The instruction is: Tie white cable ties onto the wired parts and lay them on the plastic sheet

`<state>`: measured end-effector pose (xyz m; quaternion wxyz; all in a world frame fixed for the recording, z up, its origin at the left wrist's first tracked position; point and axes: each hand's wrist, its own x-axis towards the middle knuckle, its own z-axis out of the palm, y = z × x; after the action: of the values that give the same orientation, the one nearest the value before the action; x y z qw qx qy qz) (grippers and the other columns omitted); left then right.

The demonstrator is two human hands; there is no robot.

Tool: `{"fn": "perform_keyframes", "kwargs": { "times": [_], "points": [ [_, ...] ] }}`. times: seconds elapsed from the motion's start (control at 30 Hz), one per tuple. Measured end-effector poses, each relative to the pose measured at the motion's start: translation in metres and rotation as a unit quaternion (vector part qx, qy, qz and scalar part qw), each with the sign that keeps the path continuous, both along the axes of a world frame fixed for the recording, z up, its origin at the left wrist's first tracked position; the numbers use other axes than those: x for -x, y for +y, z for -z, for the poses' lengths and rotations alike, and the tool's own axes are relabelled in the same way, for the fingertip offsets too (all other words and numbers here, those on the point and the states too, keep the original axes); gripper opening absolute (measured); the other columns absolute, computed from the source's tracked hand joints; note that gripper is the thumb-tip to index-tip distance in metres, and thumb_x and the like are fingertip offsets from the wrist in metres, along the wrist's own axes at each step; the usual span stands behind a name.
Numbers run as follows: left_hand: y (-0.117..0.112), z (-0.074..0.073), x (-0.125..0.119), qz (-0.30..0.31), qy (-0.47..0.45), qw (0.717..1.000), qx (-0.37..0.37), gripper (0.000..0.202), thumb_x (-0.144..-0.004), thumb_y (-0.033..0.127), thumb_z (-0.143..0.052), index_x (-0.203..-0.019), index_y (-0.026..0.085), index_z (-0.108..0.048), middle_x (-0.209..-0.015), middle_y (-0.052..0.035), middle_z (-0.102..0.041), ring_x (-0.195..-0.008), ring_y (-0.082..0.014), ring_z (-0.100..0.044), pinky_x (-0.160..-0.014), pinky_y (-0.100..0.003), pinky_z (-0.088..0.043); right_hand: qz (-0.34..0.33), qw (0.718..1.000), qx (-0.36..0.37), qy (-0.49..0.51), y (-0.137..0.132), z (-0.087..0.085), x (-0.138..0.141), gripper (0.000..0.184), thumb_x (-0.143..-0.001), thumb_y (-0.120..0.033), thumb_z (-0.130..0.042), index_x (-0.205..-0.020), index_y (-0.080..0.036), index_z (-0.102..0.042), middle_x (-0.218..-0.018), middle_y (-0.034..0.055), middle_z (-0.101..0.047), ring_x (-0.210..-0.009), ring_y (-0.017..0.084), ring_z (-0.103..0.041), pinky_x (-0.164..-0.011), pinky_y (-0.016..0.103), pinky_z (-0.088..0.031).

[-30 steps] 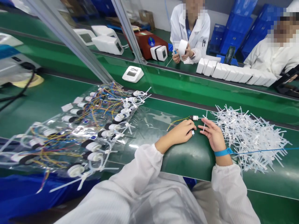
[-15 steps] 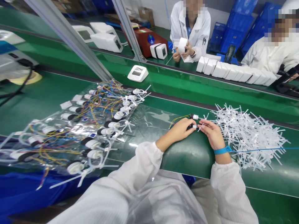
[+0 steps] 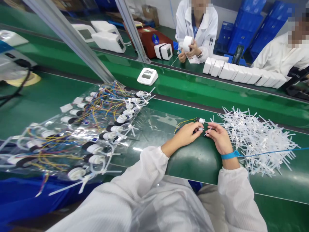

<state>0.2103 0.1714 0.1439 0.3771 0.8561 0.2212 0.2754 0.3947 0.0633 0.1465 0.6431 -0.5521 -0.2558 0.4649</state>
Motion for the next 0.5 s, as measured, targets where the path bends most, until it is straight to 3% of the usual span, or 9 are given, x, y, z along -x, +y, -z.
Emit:
{"fn": "perform_keyframes", "kwargs": {
  "times": [0.1, 0.33, 0.5],
  "points": [
    [0.0003, -0.0001, 0.0002, -0.001, -0.013, 1.0, -0.007, 0.012, -0.107, 0.029, -0.064, -0.113, 0.023, -0.072, -0.091, -0.0019, -0.072, -0.083, -0.0203, -0.067, -0.082, -0.032, -0.051, 0.018, 0.999, -0.019, 0.02, 0.0019, 0.0006, 0.0012, 0.045, -0.065, -0.03, -0.101, -0.107, -0.027, -0.085, -0.108, 0.0021, -0.074, -0.089, 0.018, -0.073, -0.085, 0.034, -0.067],
    [-0.0005, -0.0014, -0.0006, 0.01, -0.023, 1.0, 0.003, 0.013, -0.106, 0.032, -0.066, -0.113, 0.022, -0.072, -0.093, -0.0024, -0.073, -0.082, -0.0196, -0.068, -0.083, -0.031, -0.053, 0.021, 0.997, -0.05, 0.048, 0.0042, 0.0063, 0.0007, 0.038, -0.069, -0.032, -0.102, -0.101, -0.025, -0.085, -0.088, -0.0003, -0.071, -0.086, 0.017, -0.071, -0.091, 0.034, -0.067],
    [0.0001, -0.0012, -0.0009, -0.01, -0.03, 0.999, 0.015, 0.015, -0.108, 0.032, -0.064, -0.115, 0.021, -0.071, -0.096, -0.0028, -0.075, -0.082, -0.0192, -0.068, -0.08, -0.031, -0.051, 0.039, 0.996, -0.05, 0.056, 0.0048, 0.0073, 0.0015, 0.039, -0.067, -0.037, -0.104, -0.098, -0.025, -0.084, -0.088, -0.0003, -0.072, -0.087, 0.018, -0.072, -0.095, 0.037, -0.068]
  ]
}}
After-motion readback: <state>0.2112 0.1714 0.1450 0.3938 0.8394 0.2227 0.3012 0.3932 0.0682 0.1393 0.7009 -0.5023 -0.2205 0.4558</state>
